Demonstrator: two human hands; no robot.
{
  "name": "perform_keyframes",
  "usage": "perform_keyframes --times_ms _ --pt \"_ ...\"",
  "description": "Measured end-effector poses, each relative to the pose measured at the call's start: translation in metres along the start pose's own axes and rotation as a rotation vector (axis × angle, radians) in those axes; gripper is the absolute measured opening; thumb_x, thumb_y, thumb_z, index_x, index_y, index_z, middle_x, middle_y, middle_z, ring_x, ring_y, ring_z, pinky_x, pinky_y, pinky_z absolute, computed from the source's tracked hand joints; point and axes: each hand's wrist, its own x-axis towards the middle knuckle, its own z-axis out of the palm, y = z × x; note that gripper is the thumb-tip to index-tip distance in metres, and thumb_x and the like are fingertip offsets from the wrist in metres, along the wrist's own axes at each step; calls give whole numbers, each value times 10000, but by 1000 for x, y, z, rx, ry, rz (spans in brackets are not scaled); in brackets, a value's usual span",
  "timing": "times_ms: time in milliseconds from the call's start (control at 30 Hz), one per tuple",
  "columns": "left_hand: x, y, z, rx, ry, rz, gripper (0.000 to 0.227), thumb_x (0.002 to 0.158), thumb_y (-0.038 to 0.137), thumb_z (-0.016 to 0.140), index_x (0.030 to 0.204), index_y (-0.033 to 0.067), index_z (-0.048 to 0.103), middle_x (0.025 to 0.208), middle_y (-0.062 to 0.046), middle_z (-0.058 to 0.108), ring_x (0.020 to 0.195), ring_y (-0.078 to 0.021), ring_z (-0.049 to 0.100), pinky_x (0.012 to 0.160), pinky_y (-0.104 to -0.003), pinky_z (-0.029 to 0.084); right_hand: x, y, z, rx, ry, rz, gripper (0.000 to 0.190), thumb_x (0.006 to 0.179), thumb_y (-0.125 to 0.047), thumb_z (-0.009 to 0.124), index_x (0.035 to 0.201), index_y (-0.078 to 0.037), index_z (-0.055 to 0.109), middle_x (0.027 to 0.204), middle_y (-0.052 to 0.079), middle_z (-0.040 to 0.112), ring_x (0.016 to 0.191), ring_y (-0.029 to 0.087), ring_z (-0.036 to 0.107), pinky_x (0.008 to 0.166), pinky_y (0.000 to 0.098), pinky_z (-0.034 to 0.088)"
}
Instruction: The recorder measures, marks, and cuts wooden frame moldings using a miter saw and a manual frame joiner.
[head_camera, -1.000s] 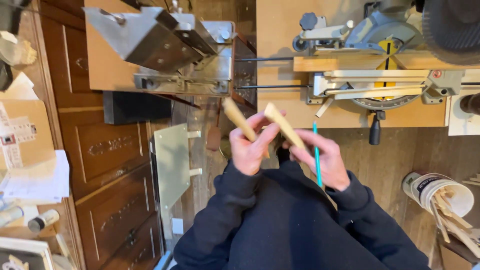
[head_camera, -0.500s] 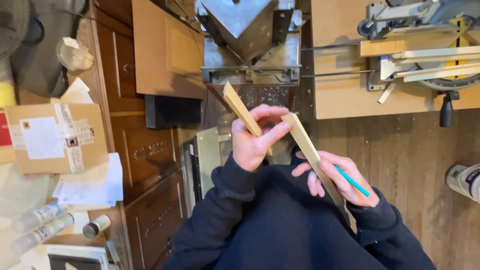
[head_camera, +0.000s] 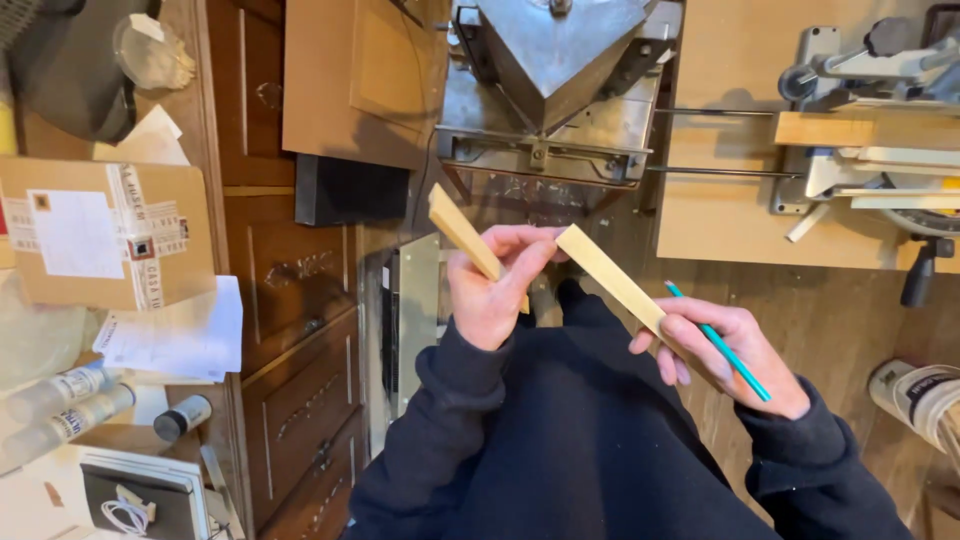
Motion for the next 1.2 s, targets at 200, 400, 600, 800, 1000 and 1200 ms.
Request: perform_keyframes --times_ms 200,400,600,800,1000,1200 --pt "1 16 10 174 -55 55 180 991 -6 693 1158 -72 689 1148 -161 741 905 -174 744 832 -288 611 1 -17 -14 8 -74 86 356 1051 -225 466 1147 24 702 847 94 751 556 105 619 481 247 492" --pt "1 34 23 352 -46 142 129 986 -46 694 1115 -48 709 1079 -118 717 748 -113 667 662 -229 543 -1 -29 -10 -15 -69 110 363 1041 -248 459 1082 6 716 774 61 722 486 84 541 427 244 430" --pt "-8 39 11 465 -83 275 64 1013 -42 650 1069 -27 676 1078 -91 726 669 -68 608 571 -200 482 -13 -16 -5 25 -148 93 397 1087 -263 442 1138 29 707 720 77 663 464 71 475 434 232 385" --pt "-20 42 -3 261 12 102 143 1084 32 578 1055 -20 708 902 -74 732 555 0 496 537 -173 388 -16 -8 17 285 -254 123 471 1056 -298 420 1282 38 659 734 92 699 410 50 443 374 215 331" --pt "-31 54 6 291 -79 14 351 904 32 739 1236 -28 644 1059 -114 753 628 4 533 556 -151 420 -22 -12 43 350 -292 119 479 1066 -310 419 1288 52 641 761 112 697 436 63 488 399 209 378" --pt "-26 41 -55 92 33 -11 269 1003 74 673 1240 -45 633 1049 -173 756 710 -53 612 603 -178 470 -41 -5 29 349 -205 66 487 1052 -286 436 1340 74 592 1010 207 777 671 179 705 578 294 596"
